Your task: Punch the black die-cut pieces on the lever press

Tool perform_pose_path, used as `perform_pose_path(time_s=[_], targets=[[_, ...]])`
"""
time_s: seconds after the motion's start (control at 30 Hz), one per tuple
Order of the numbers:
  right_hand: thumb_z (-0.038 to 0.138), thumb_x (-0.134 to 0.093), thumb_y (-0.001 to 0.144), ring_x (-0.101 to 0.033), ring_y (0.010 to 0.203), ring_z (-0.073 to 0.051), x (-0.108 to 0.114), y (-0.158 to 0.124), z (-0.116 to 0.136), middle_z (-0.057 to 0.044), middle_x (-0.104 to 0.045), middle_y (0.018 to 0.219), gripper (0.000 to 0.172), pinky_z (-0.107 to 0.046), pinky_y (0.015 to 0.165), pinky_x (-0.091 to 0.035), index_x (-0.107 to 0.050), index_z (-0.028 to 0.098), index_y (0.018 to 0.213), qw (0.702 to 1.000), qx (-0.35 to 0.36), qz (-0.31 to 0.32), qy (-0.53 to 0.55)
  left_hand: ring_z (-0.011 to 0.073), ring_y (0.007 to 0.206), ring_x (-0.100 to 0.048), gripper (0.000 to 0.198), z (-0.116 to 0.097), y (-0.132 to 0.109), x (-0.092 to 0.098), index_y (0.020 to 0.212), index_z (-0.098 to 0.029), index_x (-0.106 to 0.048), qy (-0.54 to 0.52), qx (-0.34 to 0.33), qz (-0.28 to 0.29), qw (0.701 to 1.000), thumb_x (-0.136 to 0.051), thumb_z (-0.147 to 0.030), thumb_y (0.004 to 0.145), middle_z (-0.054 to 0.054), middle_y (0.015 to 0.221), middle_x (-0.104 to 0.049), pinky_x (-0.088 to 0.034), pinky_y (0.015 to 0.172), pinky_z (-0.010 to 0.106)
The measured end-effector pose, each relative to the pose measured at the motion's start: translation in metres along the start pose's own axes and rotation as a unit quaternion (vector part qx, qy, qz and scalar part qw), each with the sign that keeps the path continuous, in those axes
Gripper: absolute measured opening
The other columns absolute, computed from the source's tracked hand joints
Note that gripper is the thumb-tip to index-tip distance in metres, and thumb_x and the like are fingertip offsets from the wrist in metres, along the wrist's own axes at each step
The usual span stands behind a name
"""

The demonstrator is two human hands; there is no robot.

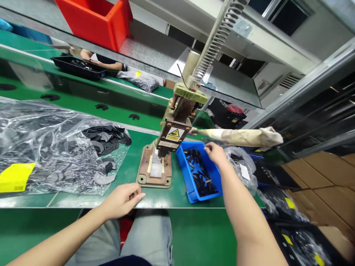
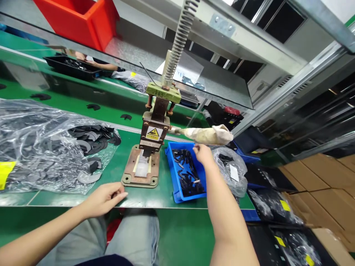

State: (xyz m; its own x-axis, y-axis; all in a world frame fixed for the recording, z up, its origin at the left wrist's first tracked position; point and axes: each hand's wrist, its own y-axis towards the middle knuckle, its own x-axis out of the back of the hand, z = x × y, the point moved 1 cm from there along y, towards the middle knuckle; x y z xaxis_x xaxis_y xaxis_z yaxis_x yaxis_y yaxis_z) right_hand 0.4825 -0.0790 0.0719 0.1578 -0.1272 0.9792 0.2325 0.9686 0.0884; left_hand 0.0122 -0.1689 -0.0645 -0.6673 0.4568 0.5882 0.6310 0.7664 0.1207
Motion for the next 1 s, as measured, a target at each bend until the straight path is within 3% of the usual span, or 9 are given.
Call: perform_pose_path(time_s=[0.1,0.27,0.37,0.47,0.53,0.6,0.8,0.9,1.0], targets=[[0.043,-0.073,0.086,-0.074,0.101,-0.021,-0.02,-0.04,-0.01,-0.01,-0.079,0.114,0.044,-0.035,0.098,-0.056,-0.07,0.019,0.123,0.993,0.017,0.116,-0.008,0.0162,0.071,-0.061,0.033,-0.004,0.0,0.0,0.086,-0.021,-0.062,0.0,0.002,0.007,1.0,-0.053,-0.047,0.105,0.001,0.078,-0.067,-0.043,0.068,0.027],[0.044,-0.094,0.058,-0.068,0.12,-0.03,-0.043,-0.095,0.003,-0.014,-0.072,0.133,0.084,-0.039,0.105,-0.053,-0.065,0.02,0.134,0.973,0.063,0.218,-0.037,0.0165,0.072,-0.062,0.031,-0.008,0.0,-0.001,0.087,-0.022,-0.063,0.025,-0.004,0.019,0.999,-0.055,-0.047,0.104,0.0,0.077,-0.067,-0.042,0.068,0.028],[0.035,-0.086,0.069,-0.067,0.12,-0.029,-0.054,-0.112,0.02,-0.013,-0.072,0.129,0.063,-0.037,0.104,-0.051,-0.067,0.02,0.128,0.97,0.078,0.226,-0.047,0.0165,0.072,-0.062,0.031,-0.007,-0.001,-0.002,0.087,-0.022,-0.063,0.036,-0.005,0.016,0.999,-0.055,-0.046,0.104,0.0,0.077,-0.067,-0.042,0.069,0.028],[0.032,-0.069,0.087,-0.071,0.11,-0.024,-0.059,-0.116,0.032,-0.009,-0.076,0.118,0.03,-0.035,0.099,-0.051,-0.071,0.024,0.115,0.974,0.073,0.212,-0.038,0.0164,0.072,-0.062,0.03,-0.007,-0.002,-0.002,0.088,-0.022,-0.064,0.04,-0.005,0.012,0.999,-0.055,-0.046,0.104,0.0,0.078,-0.067,-0.043,0.07,0.028],[0.034,-0.061,0.093,-0.072,0.106,-0.024,-0.057,-0.116,0.033,-0.008,-0.078,0.109,0.021,-0.036,0.099,-0.051,-0.074,0.026,0.107,0.979,0.059,0.194,-0.023,0.0163,0.072,-0.062,0.03,-0.007,-0.002,-0.002,0.088,-0.022,-0.064,0.041,-0.005,0.011,0.999,-0.055,-0.046,0.104,0.0,0.079,-0.067,-0.043,0.07,0.028],[0.038,-0.056,0.096,-0.073,0.107,-0.026,-0.051,-0.116,0.03,-0.009,-0.079,0.108,0.024,-0.04,0.102,-0.051,-0.076,0.026,0.103,0.985,0.05,0.168,0.005,0.0161,0.072,-0.061,0.03,-0.007,-0.002,-0.002,0.087,-0.022,-0.064,0.037,-0.001,0.011,0.999,-0.056,-0.046,0.104,0.0,0.078,-0.067,-0.043,0.07,0.028],[0.054,-0.047,0.1,-0.063,0.127,-0.029,-0.023,-0.124,0.022,-0.014,-0.072,0.13,0.047,-0.049,0.119,-0.042,-0.073,0.021,0.12,0.986,0.039,0.028,0.158,0.0144,0.069,-0.06,0.033,-0.006,-0.002,0.001,0.084,-0.021,-0.062,-0.02,0.029,-0.005,0.999,-0.057,-0.048,0.103,-0.001,0.077,-0.066,-0.045,0.067,0.026],[0.062,-0.033,0.103,-0.066,0.11,-0.025,-0.019,-0.143,0.042,-0.012,-0.072,0.119,0.059,-0.045,0.105,-0.052,-0.073,0.021,0.116,0.964,0.03,-0.036,0.261,0.0134,0.067,-0.057,0.033,-0.019,-0.001,0.004,0.083,-0.021,-0.061,-0.077,0.034,-0.057,0.995,-0.057,-0.047,0.103,-0.002,0.074,-0.061,-0.046,0.065,0.025],[0.062,-0.014,0.105,-0.064,0.087,-0.019,-0.035,-0.17,0.088,-0.008,-0.069,0.102,0.071,-0.038,0.084,-0.057,-0.07,0.023,0.121,0.929,0.036,-0.051,0.364,0.0135,0.072,-0.061,0.023,-0.05,0.005,0.003,0.094,-0.02,-0.065,-0.131,0.013,-0.084,0.988,-0.062,-0.043,0.101,0.0,0.08,-0.065,-0.05,0.069,0.025]])
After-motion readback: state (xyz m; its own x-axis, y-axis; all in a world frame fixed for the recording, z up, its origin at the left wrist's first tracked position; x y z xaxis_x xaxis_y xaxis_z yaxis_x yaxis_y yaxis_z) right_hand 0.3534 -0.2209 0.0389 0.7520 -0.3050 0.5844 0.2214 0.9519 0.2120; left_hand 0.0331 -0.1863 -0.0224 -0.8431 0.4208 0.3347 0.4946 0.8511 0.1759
